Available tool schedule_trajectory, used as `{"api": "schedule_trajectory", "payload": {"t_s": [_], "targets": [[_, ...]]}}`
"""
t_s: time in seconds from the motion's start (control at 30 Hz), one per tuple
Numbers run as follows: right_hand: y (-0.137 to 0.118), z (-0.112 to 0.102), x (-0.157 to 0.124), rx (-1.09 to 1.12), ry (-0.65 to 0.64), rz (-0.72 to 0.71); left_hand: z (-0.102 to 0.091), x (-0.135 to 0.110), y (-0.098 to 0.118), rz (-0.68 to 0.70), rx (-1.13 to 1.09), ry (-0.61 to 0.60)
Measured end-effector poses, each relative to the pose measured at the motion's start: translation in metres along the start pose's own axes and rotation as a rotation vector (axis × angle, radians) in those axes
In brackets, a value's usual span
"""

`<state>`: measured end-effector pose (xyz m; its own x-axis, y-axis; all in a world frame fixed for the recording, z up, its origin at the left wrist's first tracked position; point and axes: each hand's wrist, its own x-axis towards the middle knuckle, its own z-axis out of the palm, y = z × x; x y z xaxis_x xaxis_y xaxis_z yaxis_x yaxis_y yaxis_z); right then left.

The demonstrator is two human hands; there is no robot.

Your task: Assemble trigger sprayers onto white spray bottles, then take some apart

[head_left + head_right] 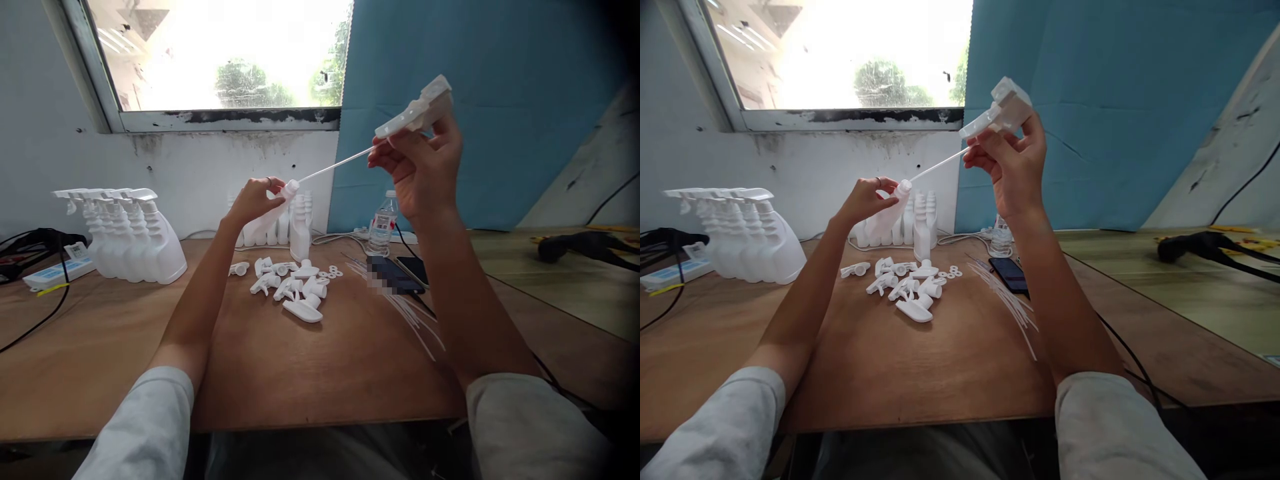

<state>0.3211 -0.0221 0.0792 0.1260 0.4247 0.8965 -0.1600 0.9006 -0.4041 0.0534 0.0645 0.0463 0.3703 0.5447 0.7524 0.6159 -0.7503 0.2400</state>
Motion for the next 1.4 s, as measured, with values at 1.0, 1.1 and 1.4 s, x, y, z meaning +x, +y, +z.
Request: {"api": "schedule_trajectory", "payload": {"t_s": [1.0,1.1,1.4], "targets": [[-0.052,0.045,-0.043,-0.247,-0.657,0.474,-0.047,-0.025,0.092,0.176,-0.44,-0.631],[-0.054,0.046,-0.043,-0.302,-0.701,0.52,-0.043,-0.024,0.09,0.209,-0.348,-0.709],[-0.047,0.051,-0.049,-0.384,-0.785,0.521,-0.061,-0.023,0.083,0.125,-0.291,-0.686]]}}
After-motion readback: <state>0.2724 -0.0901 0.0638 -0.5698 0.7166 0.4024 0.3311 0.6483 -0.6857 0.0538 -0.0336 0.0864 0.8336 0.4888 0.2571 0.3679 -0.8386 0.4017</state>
